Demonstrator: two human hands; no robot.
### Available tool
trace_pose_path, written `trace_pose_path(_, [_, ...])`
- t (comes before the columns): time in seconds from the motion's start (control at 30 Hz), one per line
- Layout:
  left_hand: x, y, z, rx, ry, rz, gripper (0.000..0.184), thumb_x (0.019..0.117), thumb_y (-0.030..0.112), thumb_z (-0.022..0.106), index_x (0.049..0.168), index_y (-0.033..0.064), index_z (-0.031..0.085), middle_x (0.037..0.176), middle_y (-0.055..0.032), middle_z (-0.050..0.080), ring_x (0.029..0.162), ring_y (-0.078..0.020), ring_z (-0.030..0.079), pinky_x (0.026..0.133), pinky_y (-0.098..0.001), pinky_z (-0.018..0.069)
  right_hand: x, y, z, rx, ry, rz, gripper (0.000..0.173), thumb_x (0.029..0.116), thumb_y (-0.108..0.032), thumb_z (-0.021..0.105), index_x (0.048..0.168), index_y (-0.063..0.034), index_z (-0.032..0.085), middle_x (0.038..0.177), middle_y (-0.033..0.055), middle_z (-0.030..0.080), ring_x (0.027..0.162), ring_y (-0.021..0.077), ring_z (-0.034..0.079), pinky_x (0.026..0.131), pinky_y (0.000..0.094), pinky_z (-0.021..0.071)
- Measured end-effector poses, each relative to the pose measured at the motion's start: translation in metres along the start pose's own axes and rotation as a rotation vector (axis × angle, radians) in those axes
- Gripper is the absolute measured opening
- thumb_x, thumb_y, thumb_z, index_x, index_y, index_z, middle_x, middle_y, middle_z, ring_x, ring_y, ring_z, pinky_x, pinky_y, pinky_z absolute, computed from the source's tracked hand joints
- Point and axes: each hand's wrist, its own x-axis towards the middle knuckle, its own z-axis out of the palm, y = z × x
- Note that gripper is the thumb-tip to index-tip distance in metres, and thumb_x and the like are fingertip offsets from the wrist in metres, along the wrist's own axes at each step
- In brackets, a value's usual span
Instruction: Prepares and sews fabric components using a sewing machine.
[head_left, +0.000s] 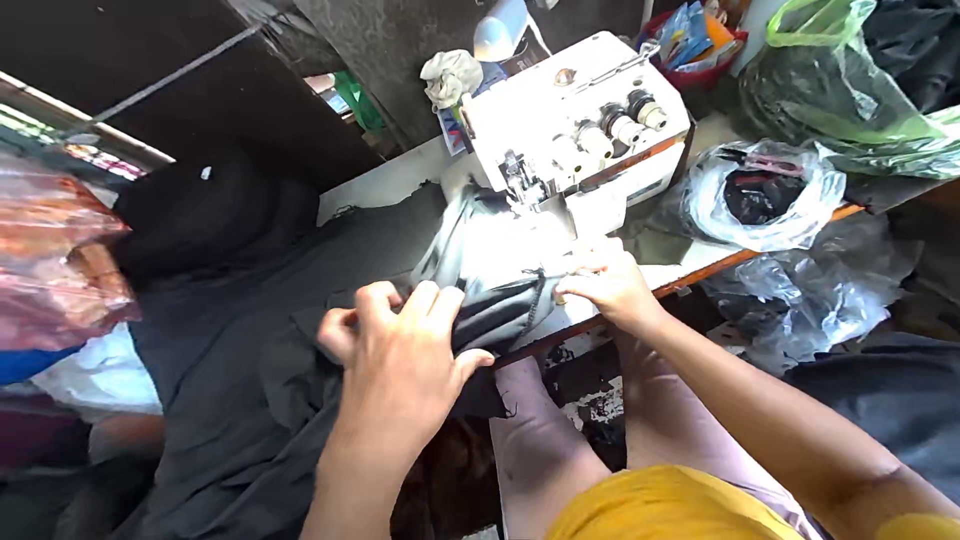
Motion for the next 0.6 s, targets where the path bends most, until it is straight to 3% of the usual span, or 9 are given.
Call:
trace_pose_path(0.07, [0.001,-0.004,-0.011,-0.009,0.0,-0.03,0.07,0.0859,0.08,0.048,0.086,0.0144,0.073,0.078,-0.0071,0.064,0.096,-0.0446,0.057,0.085,-0.0673,0.0348,0.018,0.002,0.002,-0.084,0.002,0.028,0.014,0.0773,-0.022,0.085,0.083,-0.0121,0.077,0.097,0.0043,0.064,0.106,0.0246,0.054,0.091,0.0478,0.0432])
trace_pose_path(0.13, [0.002,-0.007,-0.017,-0.027,-0.011,-0.045,0.07,0.0985,0.071,0.034,0.079,0.0146,0.07,0.072,-0.0065,0.061,0.096,-0.0429,0.057,0.086,-0.065,0.0348,0.034,0.0,0.001,-0.182,-0.031,0.066,0.016,0.0793,-0.025,0.084,0.084,-0.0113,0.076,0.101,0.0085,0.065,0.11,0.0348,0.051,0.087,0.0582,0.0405])
trace_pose_path(0.23, [-0.001,-0.014,-0.012,-0.098,-0.017,0.0,0.049,0.1017,0.051,0.043,0.08,0.0169,0.071,0.073,-0.0024,0.061,0.099,-0.0416,0.056,0.086,-0.0623,0.0339,0.046,-0.001,0.001,-0.24,-0.046,0.053,0.022,0.0776,-0.029,0.087,0.083,-0.0108,0.077,0.097,0.009,0.065,0.111,0.0371,0.051,0.086,0.0617,0.038])
trace_pose_path(0.33, [-0.009,-0.01,-0.001,-0.245,-0.034,0.175,0.035,0.0982,0.041,0.05,0.081,0.02,0.071,0.086,0.0012,0.068,0.11,-0.0369,0.057,0.091,-0.0612,0.0358,0.045,-0.006,0.0,-0.309,-0.078,0.001,0.02,0.0797,-0.027,0.082,0.082,-0.0104,0.072,0.098,0.0095,0.063,0.11,0.0378,0.051,0.085,0.0623,0.0386])
trace_pose_path(0.4, [-0.011,0.002,0.001,-0.416,-0.074,0.346,0.025,0.0959,0.03,0.054,0.079,0.0174,0.068,0.093,0.0008,0.071,0.12,-0.0295,0.057,0.104,-0.0537,0.0365,0.044,-0.007,0.0,-0.326,-0.093,-0.056,0.018,0.0806,-0.027,0.08,0.087,-0.0106,0.075,0.099,0.0095,0.064,0.11,0.0377,0.052,0.085,0.0622,0.0392])
trace_pose_path(0.43, [-0.011,0.009,0.004,-0.489,-0.093,0.439,0.023,0.0941,0.024,0.055,0.075,0.0145,0.065,0.089,-0.001,0.07,0.115,-0.0259,0.062,0.104,-0.0475,0.0425,0.044,-0.008,0.001,-0.329,-0.104,-0.078,0.017,0.0813,-0.026,0.079,0.09,-0.0116,0.078,0.101,0.0091,0.064,0.111,0.0374,0.051,0.086,0.0615,0.0392])
trace_pose_path(0.5, [-0.005,0.019,0.015,-0.574,-0.146,0.606,0.024,0.0893,0.018,0.057,0.066,0.0113,0.059,0.072,-0.0033,0.063,0.083,-0.0209,0.066,0.078,-0.0369,0.0539,0.043,-0.009,0.001,-0.351,-0.122,-0.131,0.013,0.0821,-0.025,0.079,0.091,-0.0154,0.08,0.102,0.0077,0.063,0.11,0.0365,0.05,0.086,0.059,0.0389])
trace_pose_path(0.53, [-0.001,0.019,0.022,-0.601,-0.206,0.64,0.025,0.0873,0.017,0.058,0.064,0.0106,0.056,0.064,-0.0035,0.057,0.067,-0.019,0.062,0.061,-0.0349,0.051,0.043,-0.01,0.001,-0.362,-0.129,-0.154,0.012,0.0828,-0.025,0.078,0.092,-0.017,0.081,0.101,0.0069,0.062,0.11,0.036,0.05,0.085,0.0581,0.0389])
trace_pose_path(0.6, [0.007,0.004,0.028,-0.65,-0.355,0.581,0.025,0.09,0.016,0.055,0.066,0.0085,0.054,0.056,-0.0037,0.049,0.051,-0.0172,0.052,0.047,-0.0354,0.0414,0.044,-0.009,-0.002,-0.387,-0.134,-0.184,0.012,0.0836,-0.025,0.077,0.092,-0.0172,0.081,0.1,0.0061,0.062,0.11,0.0352,0.049,0.086,0.0582,0.0387])
